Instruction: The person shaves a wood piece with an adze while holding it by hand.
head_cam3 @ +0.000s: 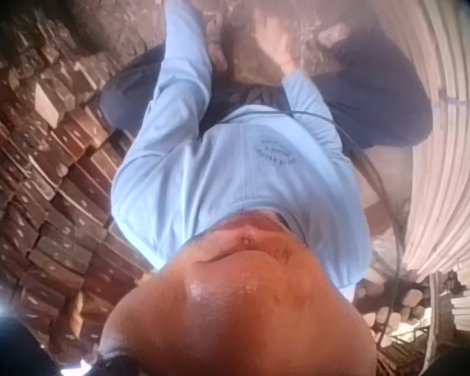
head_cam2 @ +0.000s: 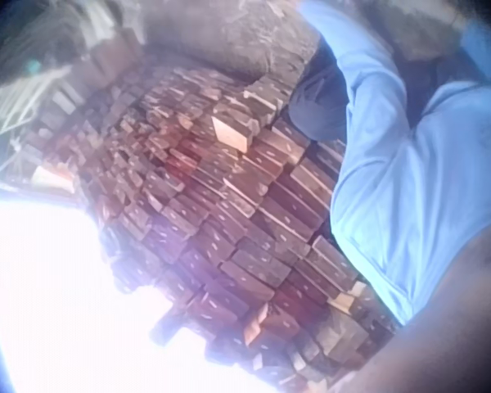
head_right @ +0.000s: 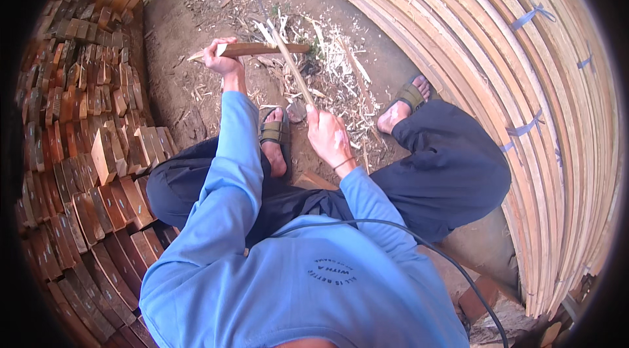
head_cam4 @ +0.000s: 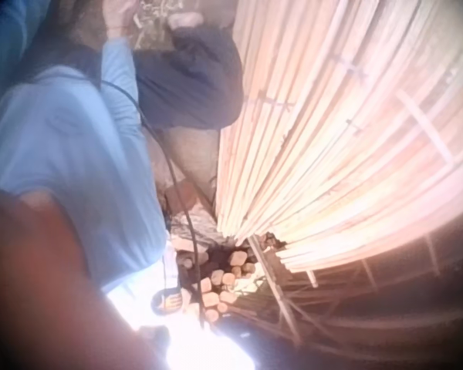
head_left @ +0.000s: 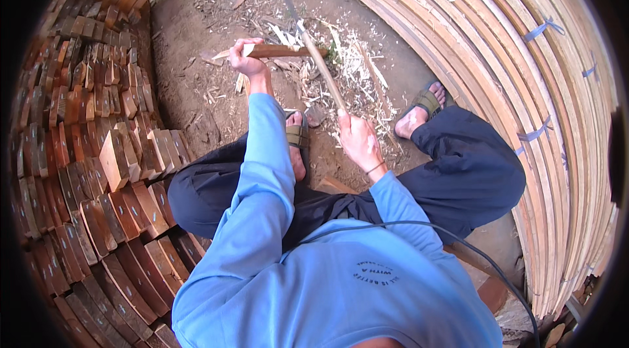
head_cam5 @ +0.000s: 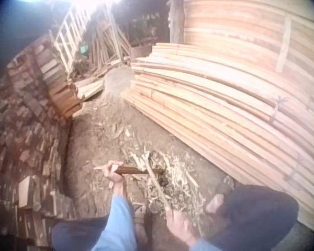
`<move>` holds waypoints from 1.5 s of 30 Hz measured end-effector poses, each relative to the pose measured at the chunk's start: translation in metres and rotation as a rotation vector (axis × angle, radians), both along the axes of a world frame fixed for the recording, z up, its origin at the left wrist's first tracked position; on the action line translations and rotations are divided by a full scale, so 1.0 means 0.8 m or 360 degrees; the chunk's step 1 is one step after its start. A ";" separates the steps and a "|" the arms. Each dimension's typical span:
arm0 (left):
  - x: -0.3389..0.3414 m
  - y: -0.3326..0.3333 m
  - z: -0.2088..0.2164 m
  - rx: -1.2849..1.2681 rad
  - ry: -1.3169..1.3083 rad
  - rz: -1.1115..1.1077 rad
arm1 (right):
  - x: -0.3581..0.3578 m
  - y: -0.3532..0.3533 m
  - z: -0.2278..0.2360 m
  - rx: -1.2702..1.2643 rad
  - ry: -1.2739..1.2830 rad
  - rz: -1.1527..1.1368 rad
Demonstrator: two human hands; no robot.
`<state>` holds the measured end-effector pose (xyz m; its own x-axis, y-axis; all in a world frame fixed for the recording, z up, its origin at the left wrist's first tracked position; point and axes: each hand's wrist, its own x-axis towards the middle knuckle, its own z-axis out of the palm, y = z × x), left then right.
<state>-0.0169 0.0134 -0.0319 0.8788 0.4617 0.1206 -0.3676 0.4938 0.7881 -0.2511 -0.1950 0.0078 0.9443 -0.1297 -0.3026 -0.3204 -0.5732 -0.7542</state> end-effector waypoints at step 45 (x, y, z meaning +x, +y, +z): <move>-0.003 0.002 0.002 -0.0093 0.0013 0.0054 | 0.006 0.004 0.001 -0.0055 0.0383 0.0081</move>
<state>-0.0189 0.0152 -0.0304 0.8633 0.4974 0.0855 -0.3786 0.5261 0.7615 -0.2461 -0.1920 0.0089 0.8510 -0.0982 -0.5159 -0.4587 -0.6175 -0.6391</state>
